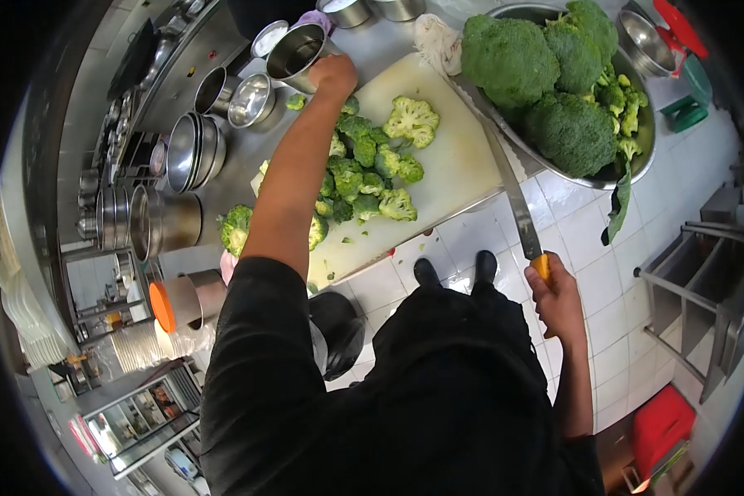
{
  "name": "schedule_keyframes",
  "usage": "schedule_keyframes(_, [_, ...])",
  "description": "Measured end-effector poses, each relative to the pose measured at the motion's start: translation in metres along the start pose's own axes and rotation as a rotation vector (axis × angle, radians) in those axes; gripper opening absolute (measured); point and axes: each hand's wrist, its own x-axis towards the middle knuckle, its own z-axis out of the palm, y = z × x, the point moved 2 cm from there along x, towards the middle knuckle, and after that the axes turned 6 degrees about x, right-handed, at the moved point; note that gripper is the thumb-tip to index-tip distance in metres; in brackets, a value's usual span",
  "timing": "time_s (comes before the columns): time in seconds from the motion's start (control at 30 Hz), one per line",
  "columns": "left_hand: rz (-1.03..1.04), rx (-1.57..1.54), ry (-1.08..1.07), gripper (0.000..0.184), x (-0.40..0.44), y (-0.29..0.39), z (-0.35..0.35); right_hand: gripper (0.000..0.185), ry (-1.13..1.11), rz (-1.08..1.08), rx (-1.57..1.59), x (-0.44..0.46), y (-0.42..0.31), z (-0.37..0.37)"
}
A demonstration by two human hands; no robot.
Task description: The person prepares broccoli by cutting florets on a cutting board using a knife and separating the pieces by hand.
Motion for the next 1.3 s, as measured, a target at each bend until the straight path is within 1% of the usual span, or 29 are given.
schedule_keyframes(0.1, [-0.021,-0.049,0.0,0.027,0.0,0.003,0.002,0.03,0.02,0.026,0.011,-0.002,-0.001,0.012])
schedule_keyframes(0.17, [0.024,-0.17,-0.008,0.037,-0.015,-0.003,-0.013,0.03,0.026,0.044,0.013,-0.001,-0.003,0.019])
schedule_keyframes(0.2, [0.043,-0.231,-0.004,0.045,-0.021,-0.008,-0.022,0.03,0.041,0.017,0.027,0.0,-0.006,0.023])
schedule_keyframes(0.3, [-0.113,-0.493,0.166,0.057,-0.037,-0.043,-0.027,0.03,0.056,-0.024,0.059,-0.001,-0.011,0.041])
schedule_keyframes(0.4, [-0.163,-0.621,0.049,0.059,-0.041,-0.092,-0.003,0.03,0.052,-0.037,0.062,0.001,-0.018,0.052])
schedule_keyframes(0.5, [-0.132,-0.61,0.087,0.058,-0.028,-0.111,0.042,0.03,0.067,-0.067,0.083,0.0,-0.022,0.063])
schedule_keyframes(0.57, [-0.096,-0.588,0.031,0.054,-0.011,-0.117,0.074,0.03,0.074,-0.088,0.069,0.0,-0.022,0.067])
schedule_keyframes(0.6, [-0.078,-0.579,0.002,0.053,-0.01,-0.117,0.077,0.03,0.076,-0.072,0.071,0.0,-0.023,0.07])
schedule_keyframes(0.7, [-0.076,-0.746,0.05,0.051,-0.014,-0.116,0.086,0.03,0.088,-0.036,0.056,-0.004,-0.024,0.069])
schedule_keyframes(0.8, [-0.12,-0.827,0.095,0.039,-0.023,-0.118,0.087,0.03,0.103,-0.054,0.067,-0.005,-0.02,0.07])
schedule_keyframes(0.83, [-0.155,-1.006,0.088,0.034,-0.029,-0.124,0.083,0.031,0.1,-0.072,0.062,-0.004,-0.016,0.069])
schedule_keyframes(0.9, [-0.216,-1.369,0.07,0.025,-0.044,-0.133,0.072,0.032,0.103,-0.11,0.054,-0.001,-0.01,0.063])
schedule_keyframes(1.0, [-0.163,-1.256,0.194,0.015,-0.069,-0.124,0.039,0.036,0.068,-0.098,0.011,0.004,-0.008,0.054])
schedule_keyframes(1.07, [-0.223,-1.223,0.204,0.017,-0.073,-0.118,0.027,0.038,0.049,-0.125,-0.064,0.01,0.002,0.048])
schedule_keyframes(1.1, [-0.247,-1.2,0.204,0.018,-0.074,-0.115,0.019,0.04,0.034,-0.115,-0.051,0.009,-0.004,0.044])
schedule_keyframes(1.13, [-0.132,-1.391,0.307,0.023,-0.077,-0.112,0.008,0.039,0.014,-0.118,-0.053,0.005,-0.004,0.039])
schedule_keyframes(1.17, [-0.088,-1.391,0.326,0.023,-0.077,-0.105,0.0,0.039,0.004,-0.132,-0.055,0.009,-0.006,0.033])
schedule_keyframes(1.23, [0.01,-1.398,0.354,0.023,-0.116,-0.064,-0.088,0.037,-0.014,-0.164,-0.069,0.012,-0.003,0.027])
schedule_keyframes(1.3, [0.205,-1.219,0.43,0.023,-0.148,-0.012,-0.154,0.035,-0.037,-0.195,-0.095,0.017,0.002,0.023])
